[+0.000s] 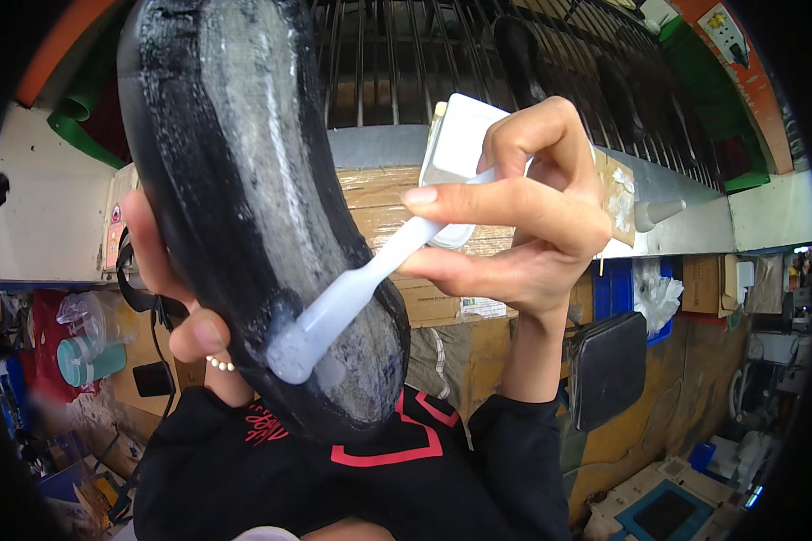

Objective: The person uses a brush to apply a white cleaning substance to the sole and sides of a black shoe, repeatedly rotating the shoe to cover different areas. The person also wipes the shoe with a white cloth during the process.

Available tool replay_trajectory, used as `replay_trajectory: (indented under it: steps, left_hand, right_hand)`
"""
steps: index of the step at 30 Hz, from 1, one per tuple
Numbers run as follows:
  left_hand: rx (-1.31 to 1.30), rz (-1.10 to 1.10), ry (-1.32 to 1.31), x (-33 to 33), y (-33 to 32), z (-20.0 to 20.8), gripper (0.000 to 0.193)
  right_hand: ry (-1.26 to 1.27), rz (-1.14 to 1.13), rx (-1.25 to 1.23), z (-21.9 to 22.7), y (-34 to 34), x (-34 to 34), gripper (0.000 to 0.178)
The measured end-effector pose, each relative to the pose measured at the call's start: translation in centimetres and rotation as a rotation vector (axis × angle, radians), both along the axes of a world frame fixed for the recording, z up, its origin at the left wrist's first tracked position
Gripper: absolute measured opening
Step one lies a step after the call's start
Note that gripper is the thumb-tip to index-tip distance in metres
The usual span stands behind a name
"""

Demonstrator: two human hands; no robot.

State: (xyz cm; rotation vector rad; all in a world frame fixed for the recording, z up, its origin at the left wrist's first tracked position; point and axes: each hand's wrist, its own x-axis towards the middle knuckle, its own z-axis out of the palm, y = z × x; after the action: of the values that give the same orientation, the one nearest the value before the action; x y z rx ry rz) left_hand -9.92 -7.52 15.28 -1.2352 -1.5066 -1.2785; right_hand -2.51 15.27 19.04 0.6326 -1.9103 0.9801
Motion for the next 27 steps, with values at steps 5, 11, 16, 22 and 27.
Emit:
replay_trajectory:
  steps: [5,11,16,22,27]
  left_hand:
    - [0.026,0.013,-0.070,0.0,0.0,-0.1,0.056]
    - [0.056,0.026,-0.114,-0.4,0.2,-0.2,0.051]
    - [0.097,0.043,-0.132,-0.8,0.4,-0.4,0.046]
    - [0.157,0.085,-0.123,-1.3,0.8,-0.6,0.041]
    - [0.199,0.143,-0.082,-2.3,0.5,-0.8,0.036]
  right_hand:
    - [-0.010,0.015,0.003,-0.3,-0.1,0.0,0.052]
    - [-0.032,0.060,-0.011,-0.3,-0.4,0.3,0.053]
    - [-0.074,0.087,-0.073,-0.8,-1.1,0.6,0.046]
    - [-0.202,-0.162,-0.210,-2.6,-2.0,0.6,0.039]
    - [-0.218,0.042,-0.289,-2.9,-2.5,2.7,0.041]
